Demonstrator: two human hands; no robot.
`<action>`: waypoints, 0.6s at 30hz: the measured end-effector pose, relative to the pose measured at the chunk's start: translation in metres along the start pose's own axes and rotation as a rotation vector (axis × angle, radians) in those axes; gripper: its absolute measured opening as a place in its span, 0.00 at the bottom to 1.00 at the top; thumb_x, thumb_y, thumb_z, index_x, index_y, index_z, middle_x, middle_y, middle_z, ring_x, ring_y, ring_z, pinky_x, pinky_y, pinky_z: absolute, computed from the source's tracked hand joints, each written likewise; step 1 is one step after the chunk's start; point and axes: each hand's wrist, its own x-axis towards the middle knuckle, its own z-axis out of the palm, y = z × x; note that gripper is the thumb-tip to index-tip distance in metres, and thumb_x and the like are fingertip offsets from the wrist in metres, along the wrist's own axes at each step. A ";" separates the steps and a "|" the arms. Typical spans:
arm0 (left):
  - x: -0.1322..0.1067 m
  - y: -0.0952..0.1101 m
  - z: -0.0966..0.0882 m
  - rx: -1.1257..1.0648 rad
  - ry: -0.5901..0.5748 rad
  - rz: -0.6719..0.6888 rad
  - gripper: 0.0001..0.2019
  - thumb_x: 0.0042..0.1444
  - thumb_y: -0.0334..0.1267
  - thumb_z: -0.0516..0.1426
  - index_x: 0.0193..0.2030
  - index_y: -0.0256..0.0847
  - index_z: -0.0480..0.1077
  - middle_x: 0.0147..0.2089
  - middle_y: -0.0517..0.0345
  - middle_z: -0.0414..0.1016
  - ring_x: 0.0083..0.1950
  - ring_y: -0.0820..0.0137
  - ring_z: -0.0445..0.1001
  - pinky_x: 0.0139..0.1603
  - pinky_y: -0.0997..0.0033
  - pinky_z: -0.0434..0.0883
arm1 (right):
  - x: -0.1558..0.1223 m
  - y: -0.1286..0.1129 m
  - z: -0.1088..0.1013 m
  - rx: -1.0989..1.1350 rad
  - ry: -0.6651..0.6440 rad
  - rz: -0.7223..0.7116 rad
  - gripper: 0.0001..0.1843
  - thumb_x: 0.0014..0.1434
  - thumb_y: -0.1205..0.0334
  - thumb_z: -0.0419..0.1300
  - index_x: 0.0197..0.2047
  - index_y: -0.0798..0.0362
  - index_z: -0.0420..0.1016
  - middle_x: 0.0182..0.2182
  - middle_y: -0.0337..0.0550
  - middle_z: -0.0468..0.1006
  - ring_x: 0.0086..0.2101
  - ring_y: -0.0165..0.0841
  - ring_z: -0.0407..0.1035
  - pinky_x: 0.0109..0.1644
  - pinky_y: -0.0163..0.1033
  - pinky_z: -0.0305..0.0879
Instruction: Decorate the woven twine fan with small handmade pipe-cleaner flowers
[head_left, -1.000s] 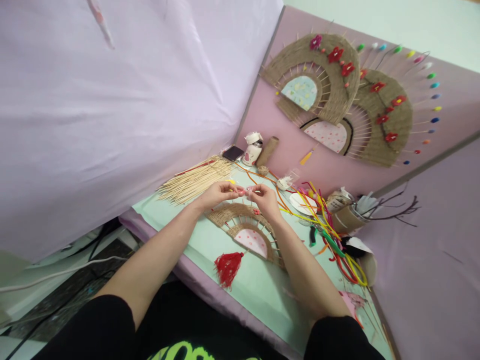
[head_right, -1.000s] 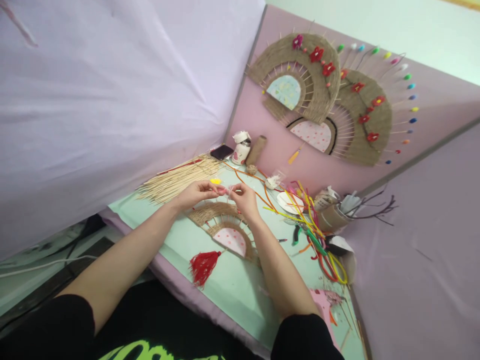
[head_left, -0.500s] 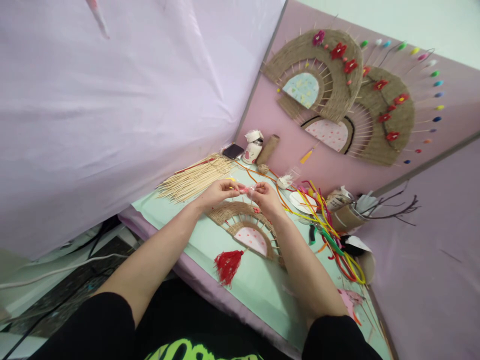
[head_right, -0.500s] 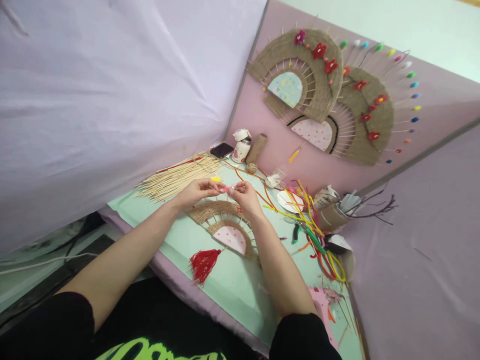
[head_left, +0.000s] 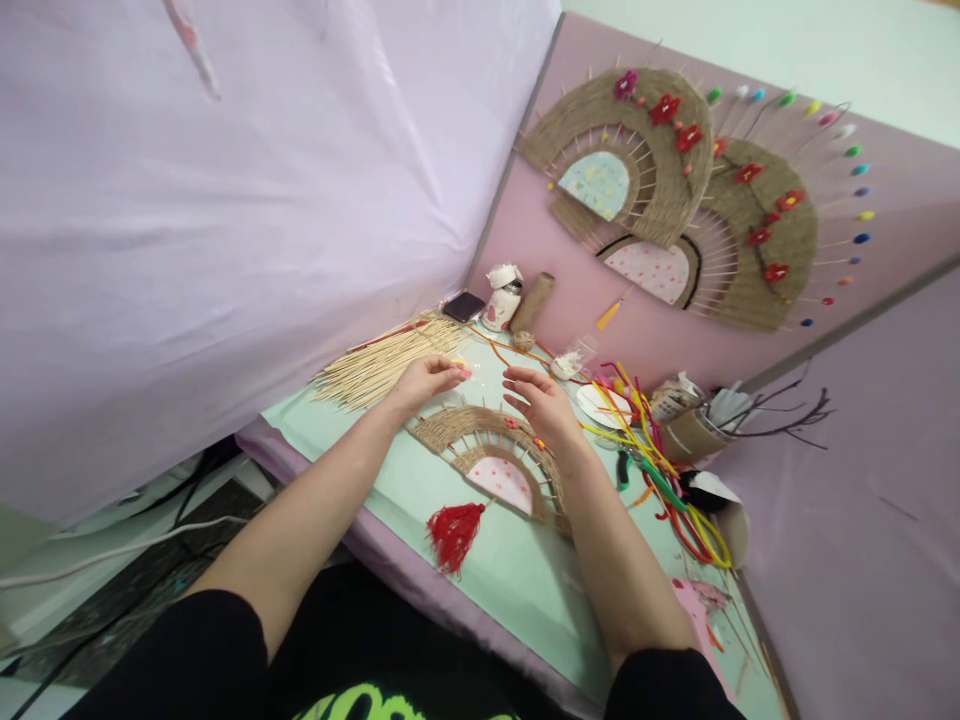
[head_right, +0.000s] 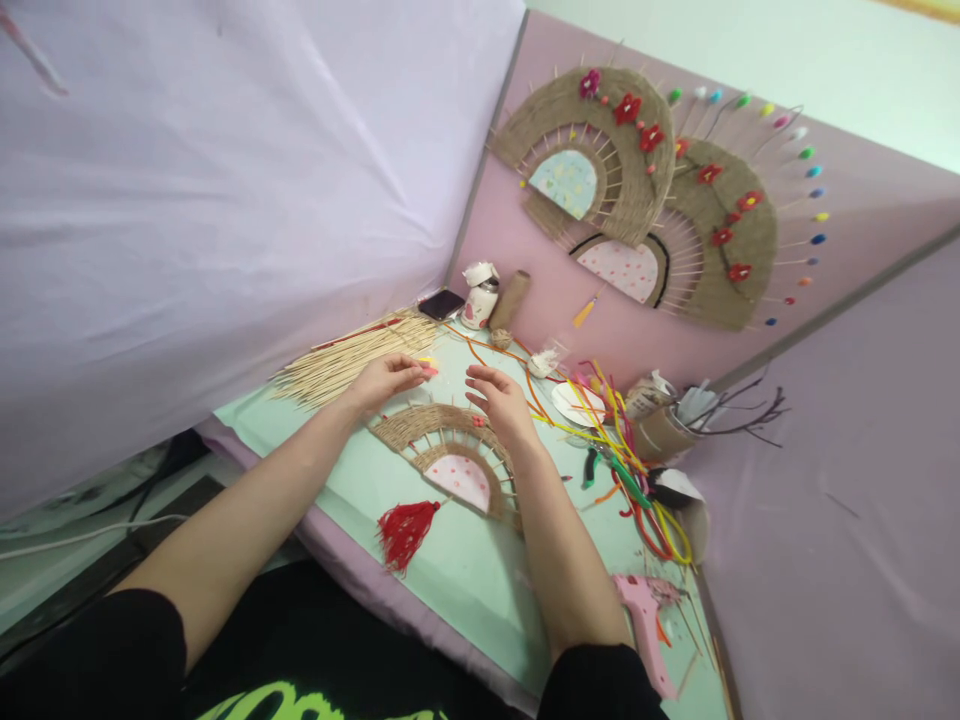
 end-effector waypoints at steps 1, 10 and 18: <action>-0.001 0.001 0.000 -0.027 -0.017 0.001 0.18 0.37 0.43 0.71 0.30 0.35 0.71 0.46 0.49 0.78 0.44 0.68 0.78 0.58 0.58 0.68 | -0.002 0.000 0.000 -0.017 -0.005 -0.008 0.13 0.44 0.59 0.66 0.37 0.49 0.78 0.45 0.43 0.78 0.45 0.34 0.71 0.49 0.41 0.70; -0.006 0.006 -0.002 -0.149 -0.246 -0.014 0.13 0.46 0.39 0.68 0.33 0.34 0.72 0.54 0.46 0.75 0.51 0.65 0.78 0.59 0.61 0.68 | -0.006 0.004 0.008 -0.416 0.052 -0.336 0.13 0.53 0.55 0.60 0.40 0.49 0.79 0.42 0.43 0.78 0.40 0.35 0.70 0.38 0.39 0.70; -0.010 0.006 0.001 -0.123 -0.296 -0.009 0.13 0.45 0.39 0.69 0.32 0.34 0.72 0.55 0.45 0.75 0.54 0.62 0.76 0.62 0.57 0.65 | -0.009 0.001 0.011 -0.512 0.035 -0.258 0.14 0.52 0.56 0.61 0.42 0.51 0.78 0.37 0.43 0.79 0.32 0.32 0.70 0.36 0.40 0.70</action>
